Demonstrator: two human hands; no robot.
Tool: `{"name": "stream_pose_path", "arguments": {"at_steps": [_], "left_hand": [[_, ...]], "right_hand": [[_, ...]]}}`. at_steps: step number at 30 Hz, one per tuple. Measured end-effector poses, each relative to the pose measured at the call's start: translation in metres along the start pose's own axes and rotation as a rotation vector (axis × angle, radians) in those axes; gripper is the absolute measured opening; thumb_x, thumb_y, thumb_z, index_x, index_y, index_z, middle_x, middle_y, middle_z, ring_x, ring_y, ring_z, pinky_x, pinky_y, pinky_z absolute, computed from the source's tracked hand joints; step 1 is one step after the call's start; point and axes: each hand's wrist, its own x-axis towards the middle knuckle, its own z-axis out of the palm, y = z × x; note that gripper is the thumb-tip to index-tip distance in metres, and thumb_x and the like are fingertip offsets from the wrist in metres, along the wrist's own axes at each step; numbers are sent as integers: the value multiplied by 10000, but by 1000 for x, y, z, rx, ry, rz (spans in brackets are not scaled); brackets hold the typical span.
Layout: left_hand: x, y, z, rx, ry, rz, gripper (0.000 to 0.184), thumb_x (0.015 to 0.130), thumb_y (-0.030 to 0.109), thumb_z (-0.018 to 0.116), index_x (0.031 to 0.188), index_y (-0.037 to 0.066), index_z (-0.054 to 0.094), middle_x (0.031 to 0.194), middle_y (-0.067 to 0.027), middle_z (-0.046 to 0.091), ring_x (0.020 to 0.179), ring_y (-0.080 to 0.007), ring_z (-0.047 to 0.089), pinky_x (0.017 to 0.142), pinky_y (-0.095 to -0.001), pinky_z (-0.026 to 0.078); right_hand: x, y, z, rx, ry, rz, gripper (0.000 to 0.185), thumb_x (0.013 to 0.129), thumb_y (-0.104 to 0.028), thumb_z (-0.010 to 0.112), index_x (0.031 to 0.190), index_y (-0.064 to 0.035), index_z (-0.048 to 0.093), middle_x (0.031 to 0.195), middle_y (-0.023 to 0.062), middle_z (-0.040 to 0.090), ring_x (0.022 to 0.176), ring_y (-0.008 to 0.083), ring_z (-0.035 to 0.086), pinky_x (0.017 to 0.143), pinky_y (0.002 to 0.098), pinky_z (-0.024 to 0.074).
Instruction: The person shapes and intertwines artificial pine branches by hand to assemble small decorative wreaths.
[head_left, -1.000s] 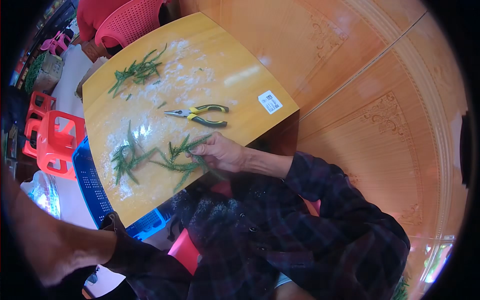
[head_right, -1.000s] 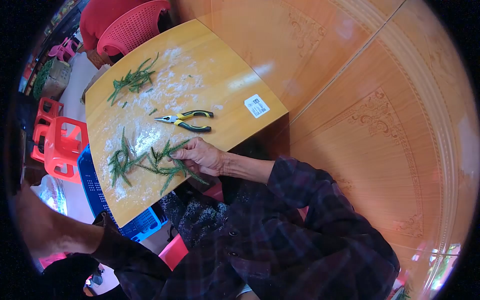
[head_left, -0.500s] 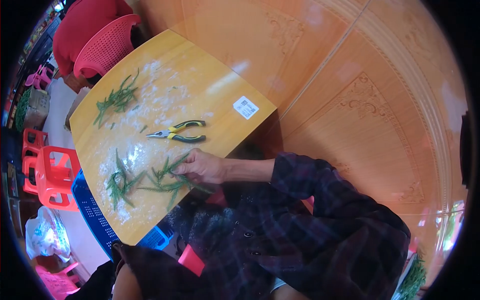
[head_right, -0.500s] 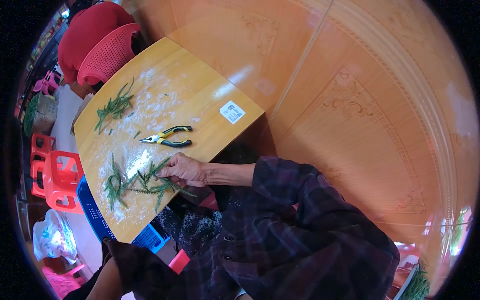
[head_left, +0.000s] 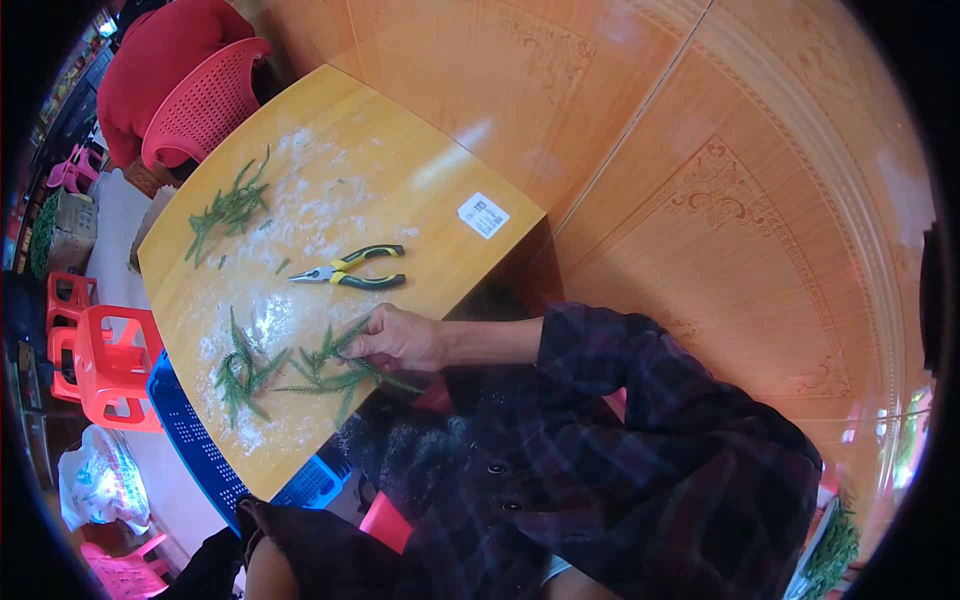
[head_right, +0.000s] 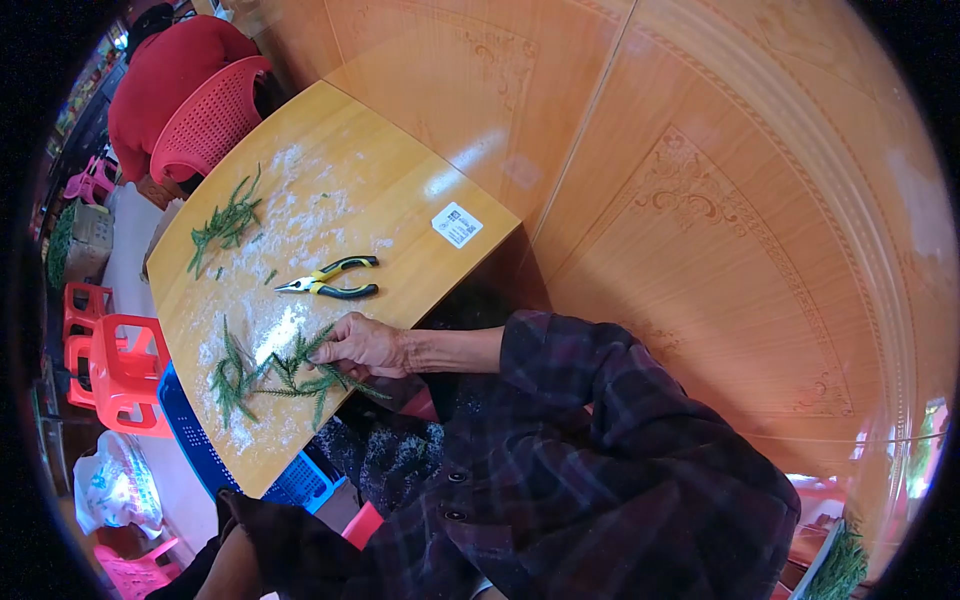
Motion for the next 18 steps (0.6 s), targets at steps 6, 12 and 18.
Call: {"name": "stream_pose_path", "arguments": {"at_steps": [6,12,18], "left_hand": [[-7,-7,11,27,-129,-137,302,843,113,397,1045,-62,539,1033,-167,562,1007,-252,517,926,-340,363],[-56,-27,55,-289,-290,-464,227,856,30,443,1050,-41,537,970,-80,582,927,-155,530,869,-276,381],[-117,-60,72,-486,-371,-840,310,860,97,524,1154,0,504,1033,-74,592,981,-132,524,842,-258,400]], "right_hand": [[-2,-6,0,-49,-3,-29,179,848,-198,617,939,-48,649,705,-40,584,496,19,392,427,182,287],[-12,-29,12,59,-32,-52,185,868,-210,585,981,-66,612,734,-14,585,466,15,347,401,177,247],[-12,-33,8,149,-69,-66,228,855,-184,598,1044,-57,590,873,29,609,626,50,489,529,183,379]]}}
